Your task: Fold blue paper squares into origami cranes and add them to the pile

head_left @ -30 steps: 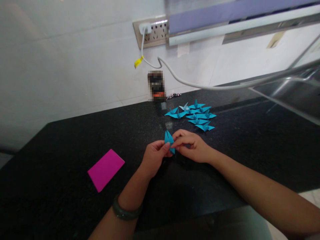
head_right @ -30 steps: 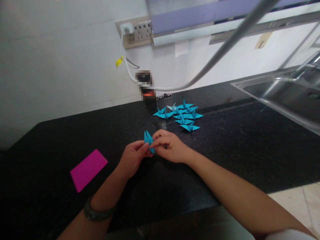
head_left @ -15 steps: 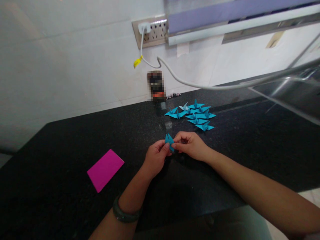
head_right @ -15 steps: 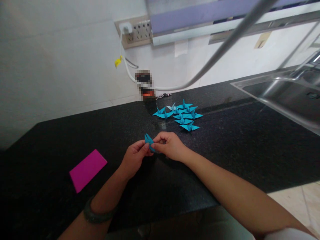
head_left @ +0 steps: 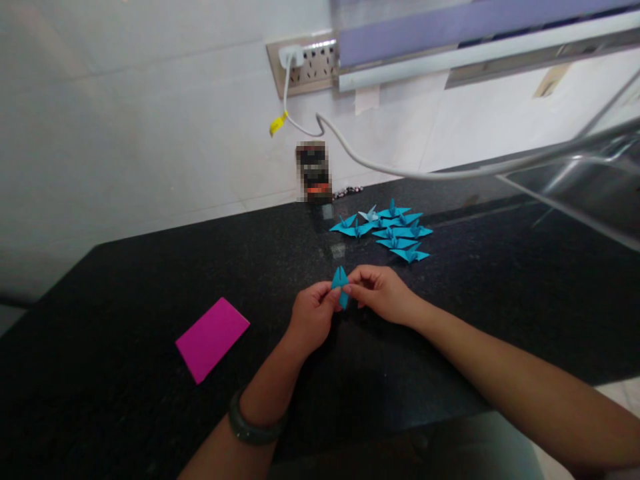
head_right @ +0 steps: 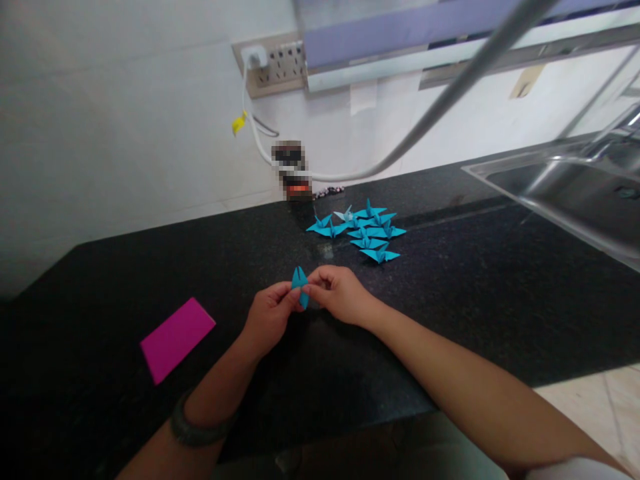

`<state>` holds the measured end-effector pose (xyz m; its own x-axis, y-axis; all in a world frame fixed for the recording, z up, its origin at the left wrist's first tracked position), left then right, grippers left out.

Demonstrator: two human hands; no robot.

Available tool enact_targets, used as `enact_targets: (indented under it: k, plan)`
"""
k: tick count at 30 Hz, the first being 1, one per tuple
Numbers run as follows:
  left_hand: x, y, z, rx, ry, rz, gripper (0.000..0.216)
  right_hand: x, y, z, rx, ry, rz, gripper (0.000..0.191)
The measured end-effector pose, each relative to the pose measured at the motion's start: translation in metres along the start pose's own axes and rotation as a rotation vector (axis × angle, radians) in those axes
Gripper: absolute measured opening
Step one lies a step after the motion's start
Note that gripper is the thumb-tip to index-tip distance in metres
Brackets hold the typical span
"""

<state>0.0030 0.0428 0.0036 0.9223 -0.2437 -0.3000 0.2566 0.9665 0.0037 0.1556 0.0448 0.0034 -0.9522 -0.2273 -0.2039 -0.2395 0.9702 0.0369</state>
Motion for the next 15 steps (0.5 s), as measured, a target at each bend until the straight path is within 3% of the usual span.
enact_targets:
  k: [5, 15]
  plan:
    - [-0.0001, -0.0016, 0.0043, 0.024, -0.006, 0.005, 0.021, 0.0048, -0.0035, -0.0018, -0.132, -0.181, 0.069, 0.014]
    - [0.0006, -0.0001, -0.0029, -0.051, -0.206, 0.093, 0.02, 0.006, -0.0006, -0.0038, 0.038, 0.111, 0.083, 0.028]
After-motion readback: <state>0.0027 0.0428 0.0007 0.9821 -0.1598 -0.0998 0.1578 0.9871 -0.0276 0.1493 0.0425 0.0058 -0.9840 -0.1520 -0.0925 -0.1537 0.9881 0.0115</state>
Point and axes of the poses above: each hand's wrist, its own y-axis towards the middle knuckle, its own x-axis out of the palm, z = x × y, the point moved 2 cm from there along y, towards the middle knuckle
